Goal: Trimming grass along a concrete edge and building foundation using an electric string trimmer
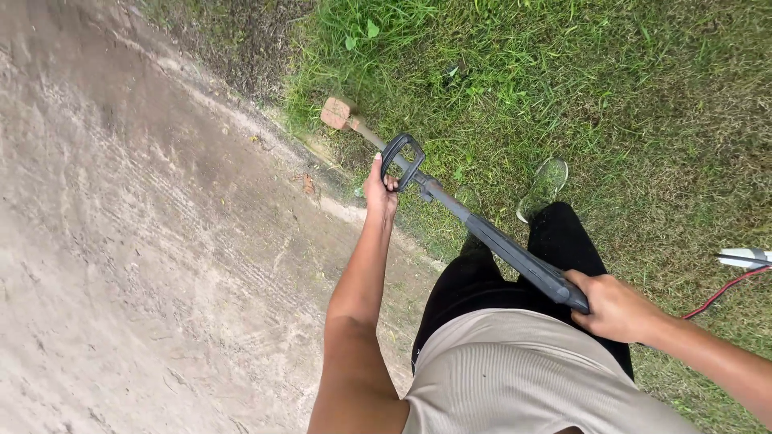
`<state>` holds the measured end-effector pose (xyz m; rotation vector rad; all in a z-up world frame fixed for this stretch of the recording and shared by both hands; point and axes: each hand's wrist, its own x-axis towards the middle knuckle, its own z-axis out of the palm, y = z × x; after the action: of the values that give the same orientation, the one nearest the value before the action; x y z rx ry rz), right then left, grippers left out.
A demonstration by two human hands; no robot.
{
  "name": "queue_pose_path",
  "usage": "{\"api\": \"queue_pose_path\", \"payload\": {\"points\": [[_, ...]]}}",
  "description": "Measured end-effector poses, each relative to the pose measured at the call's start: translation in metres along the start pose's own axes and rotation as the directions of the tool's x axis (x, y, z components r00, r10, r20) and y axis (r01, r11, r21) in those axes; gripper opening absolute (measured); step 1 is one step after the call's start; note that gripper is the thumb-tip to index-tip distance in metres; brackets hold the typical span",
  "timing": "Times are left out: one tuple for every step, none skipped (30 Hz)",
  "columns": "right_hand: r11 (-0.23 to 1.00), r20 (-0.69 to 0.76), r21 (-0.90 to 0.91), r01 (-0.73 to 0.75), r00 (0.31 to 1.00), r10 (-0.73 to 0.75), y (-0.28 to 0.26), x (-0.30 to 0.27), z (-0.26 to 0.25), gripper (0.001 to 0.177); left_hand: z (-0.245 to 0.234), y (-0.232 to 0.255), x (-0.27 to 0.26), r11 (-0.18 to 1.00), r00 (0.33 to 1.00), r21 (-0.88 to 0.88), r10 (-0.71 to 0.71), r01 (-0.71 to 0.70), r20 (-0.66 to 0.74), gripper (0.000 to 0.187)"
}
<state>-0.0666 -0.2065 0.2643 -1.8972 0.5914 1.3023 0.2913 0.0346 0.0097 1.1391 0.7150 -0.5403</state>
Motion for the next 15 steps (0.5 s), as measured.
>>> {"api": "queue_pose_path", "payload": {"points": [[1.000, -0.005, 0.012, -0.001, 1.000, 0.001, 0.007, 0.001, 0.004, 0.055, 0.006, -0.002, 0.000, 1.000, 1.000, 0.010, -0.001, 0.001, 0.009, 0.039], [1.000, -0.020, 0.019, 0.001, 1.000, -0.001, 0.014, 0.002, 0.007, 0.057, 0.013, -0.005, 0.001, 1.000, 0.999, 0.019, -0.019, 0.019, 0.030, 0.035], [1.000, -0.034, 0.030, 0.003, 0.999, -0.002, 0.021, 0.003, 0.011, 0.059, 0.021, -0.008, 0.002, 0.999, 0.998, 0.033, -0.038, 0.037, 0.052, 0.032], [0.999, -0.040, 0.046, 0.002, 0.999, 0.000, 0.026, 0.002, 0.014, 0.059, 0.028, -0.009, -0.003, 0.998, 0.997, 0.047, -0.041, 0.038, 0.061, 0.032], [0.998, -0.037, 0.057, -0.006, 0.999, 0.008, 0.031, 0.002, 0.016, 0.059, 0.037, -0.009, -0.007, 0.996, 0.997, 0.077, -0.057, 0.052, 0.060, 0.034], [0.998, -0.035, 0.069, -0.014, 0.999, 0.016, 0.036, 0.002, 0.018, 0.059, 0.046, -0.010, -0.012, 0.992, 0.996, 0.107, -0.072, 0.066, 0.057, 0.038], [0.996, -0.041, 0.087, -0.017, 0.999, 0.021, 0.037, -0.001, 0.018, 0.059, 0.052, -0.013, -0.011, 0.990, 0.995, 0.123, -0.078, 0.069, 0.069, 0.038], [0.992, -0.014, 0.119, -0.038, 0.999, 0.040, 0.038, -0.004, 0.018, 0.063, 0.059, -0.017, -0.010, 0.990, 0.993, 0.121, -0.079, 0.069, 0.083, 0.035], [0.987, 0.017, 0.149, -0.058, 0.998, 0.056, 0.040, -0.006, 0.018, 0.068, 0.064, -0.020, -0.010, 0.991, 0.992, 0.118, -0.080, 0.069, 0.093, 0.033], [0.984, 0.015, 0.166, -0.059, 0.998, 0.057, 0.047, -0.006, 0.021, 0.068, 0.070, -0.024, -0.009, 0.989, 0.991, 0.133, -0.085, 0.071, 0.100, 0.033], [0.985, -0.010, 0.167, -0.044, 0.999, 0.046, 0.054, -0.004, 0.024, 0.066, 0.077, -0.028, -0.007, 0.987, 0.990, 0.149, -0.073, 0.054, 0.124, 0.032], [0.986, -0.034, 0.167, -0.030, 0.999, 0.036, 0.060, -0.003, 0.026, 0.065, 0.084, -0.032, -0.005, 0.986, 0.987, 0.165, -0.062, 0.037, 0.148, 0.032], [0.983, -0.038, 0.182, -0.029, 0.999, 0.037, 0.067, 0.000, 0.029, 0.065, 0.092, -0.034, -0.007, 0.983, 0.986, 0.178, -0.066, 0.037, 0.155, 0.032], [0.983, -0.061, 0.182, -0.012, 0.998, 0.024, 0.074, 0.003, 0.031, 0.065, 0.101, -0.036, -0.008, 0.981, 0.982, 0.186, -0.077, 0.045, 0.172, 0.034], [0.984, -0.081, 0.178, 0.002, 0.997, 0.012, 0.083, 0.004, 0.034, 0.065, 0.108, -0.041, -0.011, 0.980, 0.978, 0.191, -0.091, 0.055, 0.186, 0.036]]}}
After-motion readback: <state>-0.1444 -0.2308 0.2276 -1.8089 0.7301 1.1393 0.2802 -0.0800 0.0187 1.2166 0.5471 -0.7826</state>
